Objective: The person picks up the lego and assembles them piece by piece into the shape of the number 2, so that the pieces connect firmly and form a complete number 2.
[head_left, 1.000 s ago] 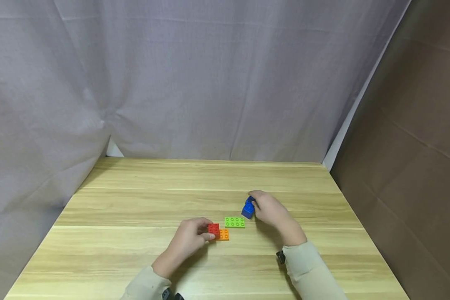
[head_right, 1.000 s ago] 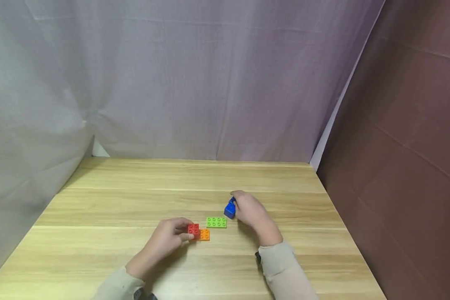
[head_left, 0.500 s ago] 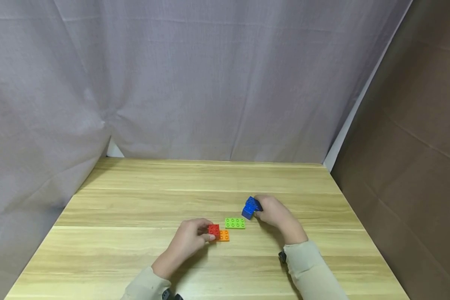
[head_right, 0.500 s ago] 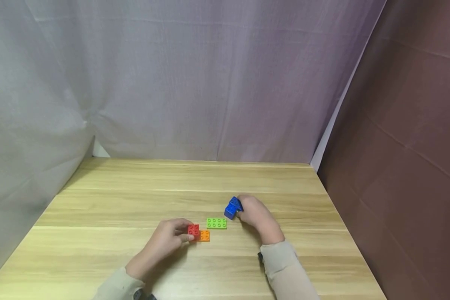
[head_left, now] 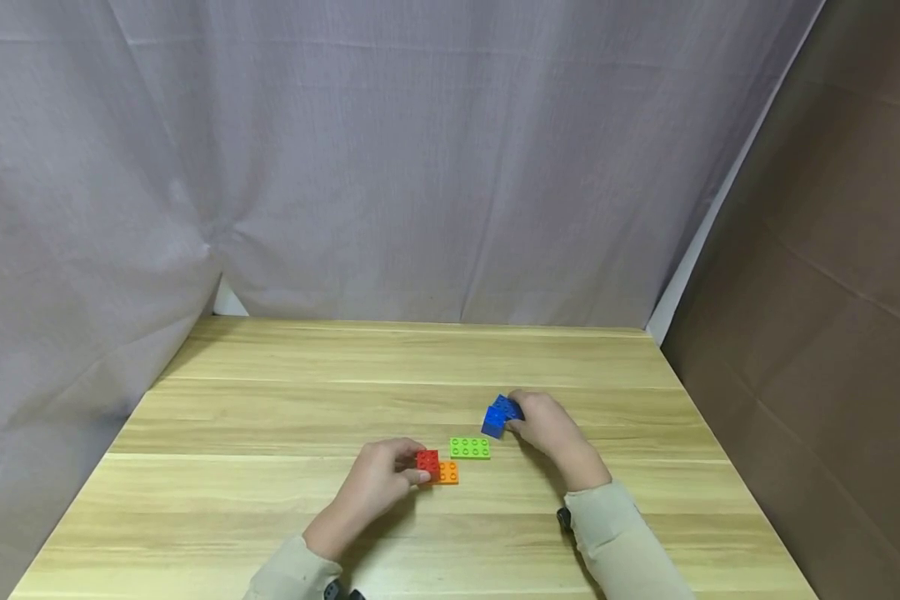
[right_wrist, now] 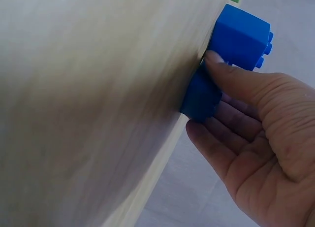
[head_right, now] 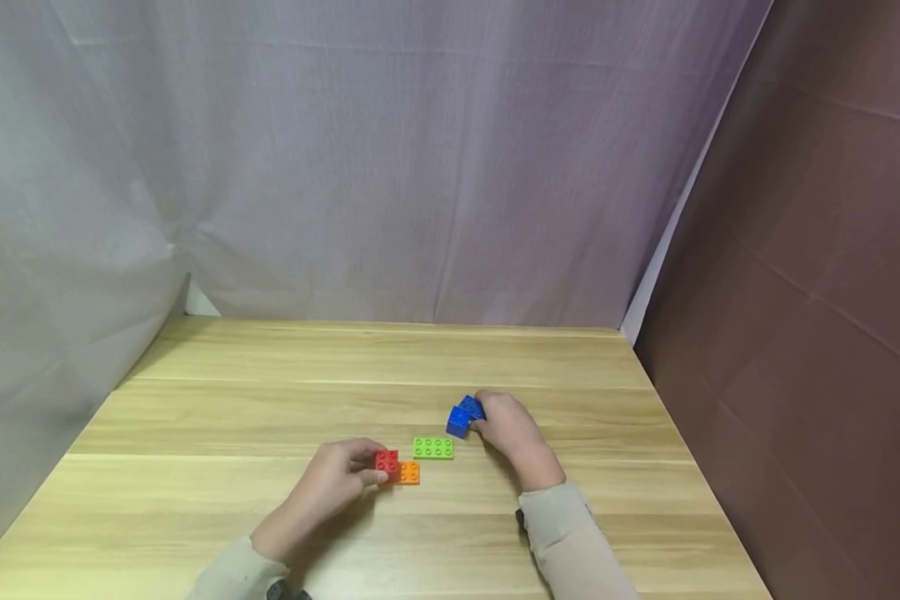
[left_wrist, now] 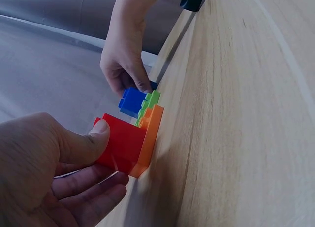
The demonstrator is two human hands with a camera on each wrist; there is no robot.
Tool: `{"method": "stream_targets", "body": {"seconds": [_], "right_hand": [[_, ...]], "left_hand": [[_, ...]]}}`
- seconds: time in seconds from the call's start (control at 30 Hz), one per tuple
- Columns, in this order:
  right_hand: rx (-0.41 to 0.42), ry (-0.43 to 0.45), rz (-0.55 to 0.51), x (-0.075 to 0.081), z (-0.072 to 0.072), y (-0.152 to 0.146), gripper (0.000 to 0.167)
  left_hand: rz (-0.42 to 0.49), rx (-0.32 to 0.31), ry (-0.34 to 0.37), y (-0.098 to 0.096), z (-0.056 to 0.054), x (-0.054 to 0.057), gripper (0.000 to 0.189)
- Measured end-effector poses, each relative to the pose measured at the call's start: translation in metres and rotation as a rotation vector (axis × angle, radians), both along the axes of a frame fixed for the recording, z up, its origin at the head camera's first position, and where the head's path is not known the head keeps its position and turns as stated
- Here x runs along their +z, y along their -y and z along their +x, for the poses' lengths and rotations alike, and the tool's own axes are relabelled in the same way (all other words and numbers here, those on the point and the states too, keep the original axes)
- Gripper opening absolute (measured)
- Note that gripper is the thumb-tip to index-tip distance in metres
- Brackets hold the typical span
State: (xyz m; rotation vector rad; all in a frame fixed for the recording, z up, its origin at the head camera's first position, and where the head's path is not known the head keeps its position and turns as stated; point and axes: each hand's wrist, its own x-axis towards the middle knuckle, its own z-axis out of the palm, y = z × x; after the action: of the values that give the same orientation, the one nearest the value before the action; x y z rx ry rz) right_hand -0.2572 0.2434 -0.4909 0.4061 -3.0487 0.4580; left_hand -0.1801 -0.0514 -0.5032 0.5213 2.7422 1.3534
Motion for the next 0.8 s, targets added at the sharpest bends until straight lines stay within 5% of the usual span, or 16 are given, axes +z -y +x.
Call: {"method": "stream_targets", "body": {"seconds": [0.8], "right_hand": [[0.012,-0.043,-0.016,0.018,0.005,0.003,0.043]], "left_hand": [[-0.006,-0.004,-0.024,0.001,-0.001,-0.001,0.027]]}}
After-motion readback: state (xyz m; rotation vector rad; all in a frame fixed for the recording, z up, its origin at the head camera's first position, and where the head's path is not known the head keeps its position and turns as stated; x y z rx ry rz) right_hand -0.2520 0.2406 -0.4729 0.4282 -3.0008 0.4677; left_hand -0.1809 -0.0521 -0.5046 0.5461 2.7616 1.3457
